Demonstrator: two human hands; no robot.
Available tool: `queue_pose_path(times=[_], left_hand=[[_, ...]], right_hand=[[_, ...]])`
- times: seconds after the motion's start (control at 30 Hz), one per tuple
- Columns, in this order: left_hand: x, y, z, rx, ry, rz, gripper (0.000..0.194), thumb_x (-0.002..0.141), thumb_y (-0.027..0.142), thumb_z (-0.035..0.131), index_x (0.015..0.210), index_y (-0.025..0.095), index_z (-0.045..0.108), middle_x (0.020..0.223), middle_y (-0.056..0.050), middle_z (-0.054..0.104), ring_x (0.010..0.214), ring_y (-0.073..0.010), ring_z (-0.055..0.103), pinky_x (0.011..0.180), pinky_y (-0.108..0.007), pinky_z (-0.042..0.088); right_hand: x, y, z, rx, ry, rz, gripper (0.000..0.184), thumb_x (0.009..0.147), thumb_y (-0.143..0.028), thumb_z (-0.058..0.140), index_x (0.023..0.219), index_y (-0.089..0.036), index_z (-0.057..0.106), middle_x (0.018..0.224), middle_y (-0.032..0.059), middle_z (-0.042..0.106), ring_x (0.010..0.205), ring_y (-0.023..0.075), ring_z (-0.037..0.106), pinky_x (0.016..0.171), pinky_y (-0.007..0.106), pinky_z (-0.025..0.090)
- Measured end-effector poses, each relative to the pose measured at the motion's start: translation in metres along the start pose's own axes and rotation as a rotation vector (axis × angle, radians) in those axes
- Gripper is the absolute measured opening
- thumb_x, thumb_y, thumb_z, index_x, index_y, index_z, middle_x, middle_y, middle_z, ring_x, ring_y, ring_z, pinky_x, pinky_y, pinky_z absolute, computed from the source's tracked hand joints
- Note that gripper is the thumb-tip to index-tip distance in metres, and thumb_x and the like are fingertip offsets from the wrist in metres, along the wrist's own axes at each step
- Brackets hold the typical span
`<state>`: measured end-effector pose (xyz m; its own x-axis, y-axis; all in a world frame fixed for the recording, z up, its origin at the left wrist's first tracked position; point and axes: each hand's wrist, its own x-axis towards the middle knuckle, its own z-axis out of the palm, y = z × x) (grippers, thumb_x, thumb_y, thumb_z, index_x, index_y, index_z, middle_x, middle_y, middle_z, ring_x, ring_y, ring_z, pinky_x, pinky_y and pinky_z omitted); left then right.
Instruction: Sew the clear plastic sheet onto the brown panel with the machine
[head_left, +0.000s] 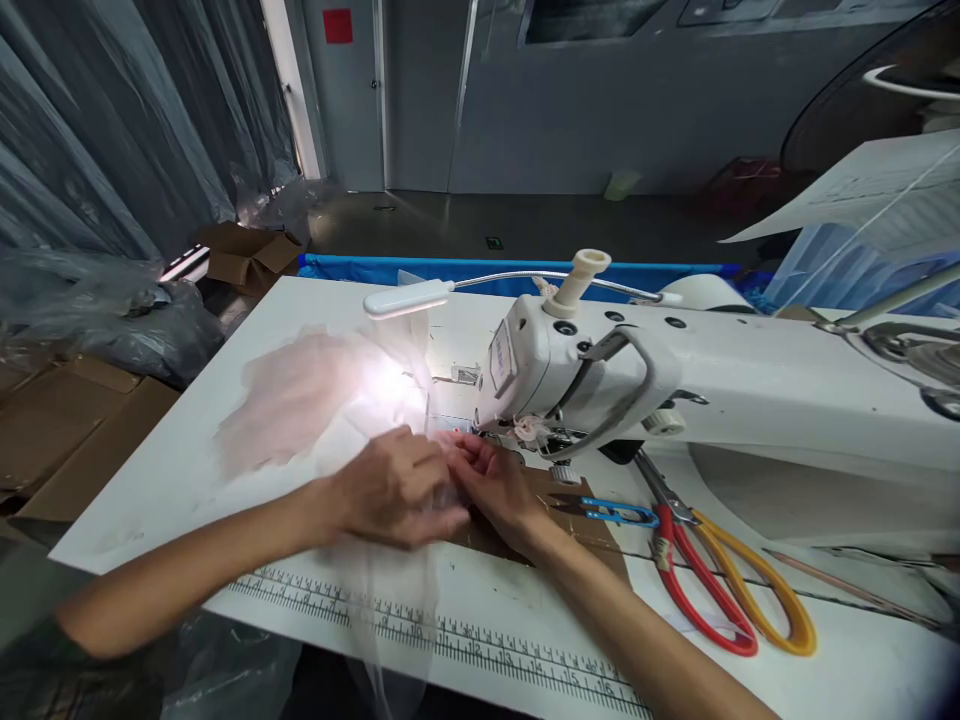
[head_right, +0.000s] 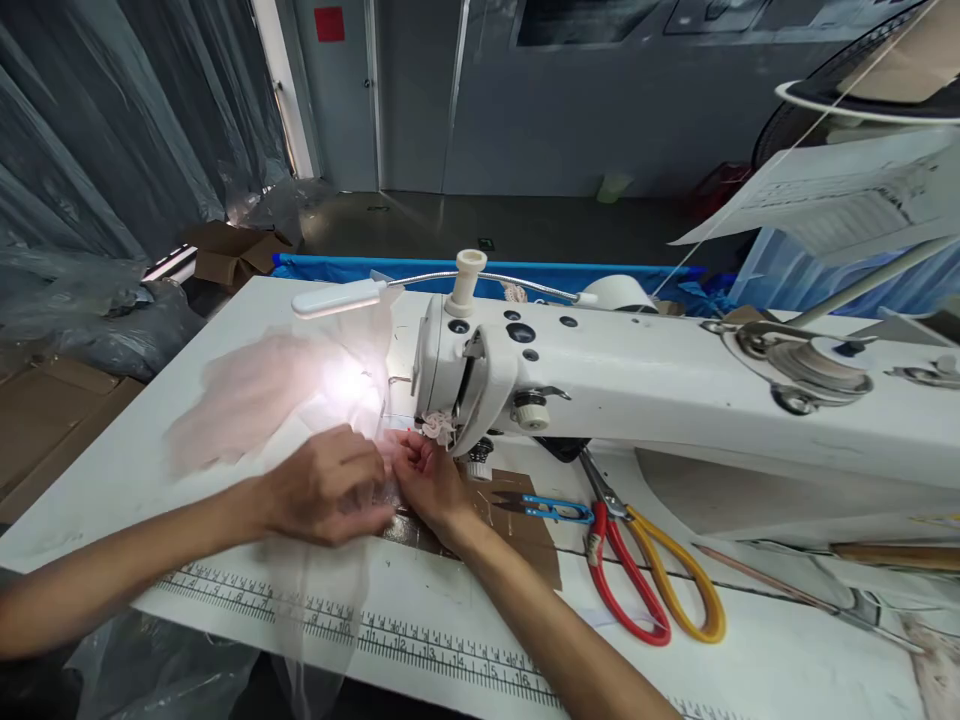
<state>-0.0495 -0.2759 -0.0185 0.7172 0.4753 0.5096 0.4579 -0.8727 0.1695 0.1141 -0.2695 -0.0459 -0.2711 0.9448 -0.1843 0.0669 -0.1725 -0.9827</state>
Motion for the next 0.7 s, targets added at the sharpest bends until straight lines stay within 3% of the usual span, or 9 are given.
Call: queue_pose_path(times=[0.07,0.17,0.3,0.5,0.7], left_hand=[[0.007,-0.02,-0.008,-0.097,0.013,-0.18,0.024,0.091,0.029,0.043,0.089,0.01,0.058,0.076,-0.005,0.061,0.064,-0.0147,0.056,0.06,-0.029,0.049],[0.017,-0.048,-0.013,-0.2,-0.111,-0.293,0.032,0.086,0.017,0.04,0.116,0.014,0.052,0.098,-0.006,0.064,0.08,-0.0149,0.06,0.072,-0.029,0.05],[0.025,-0.065,-0.005,-0.24,-0.23,-0.291,0.036,0.079,0.01,0.04,0.111,0.018,0.056,0.093,-0.002,0.065,0.085,-0.0158,0.057,0.08,-0.031,0.046],[0.022,-0.068,-0.003,-0.585,-0.142,-0.383,0.032,0.077,0.012,0.042,0.105,0.013,0.057,0.078,0.0,0.059,0.068,-0.0105,0.054,0.064,-0.023,0.043],[0.019,-0.067,-0.011,-0.667,-0.119,-0.402,0.031,0.078,0.012,0.046,0.108,0.01,0.056,0.076,0.0,0.058,0.066,-0.0095,0.052,0.062,-0.022,0.04]], right_hand=[[0.0,0.001,-0.002,0.071,-0.029,-0.023,0.035,0.072,-0.037,0.059,0.102,-0.019,0.066,0.093,0.0048,0.073,0.084,0.0216,0.067,0.077,0.034,0.054],[-0.002,0.001,-0.004,0.183,-0.09,-0.017,0.04,0.07,-0.034,0.06,0.108,-0.022,0.064,0.097,0.0043,0.073,0.09,0.0232,0.067,0.078,0.036,0.054],[-0.005,-0.005,-0.008,0.299,-0.128,0.026,0.041,0.068,-0.034,0.065,0.106,-0.02,0.065,0.093,0.0057,0.073,0.086,0.0227,0.067,0.075,0.035,0.054],[-0.006,-0.009,-0.01,0.309,-0.078,0.044,0.025,0.067,-0.035,0.069,0.085,-0.018,0.069,0.081,0.005,0.072,0.079,0.0203,0.066,0.073,0.032,0.054],[-0.006,-0.006,-0.009,0.356,-0.038,0.021,0.025,0.068,-0.038,0.072,0.08,-0.018,0.065,0.078,0.0033,0.07,0.077,0.0195,0.066,0.077,0.034,0.054]])
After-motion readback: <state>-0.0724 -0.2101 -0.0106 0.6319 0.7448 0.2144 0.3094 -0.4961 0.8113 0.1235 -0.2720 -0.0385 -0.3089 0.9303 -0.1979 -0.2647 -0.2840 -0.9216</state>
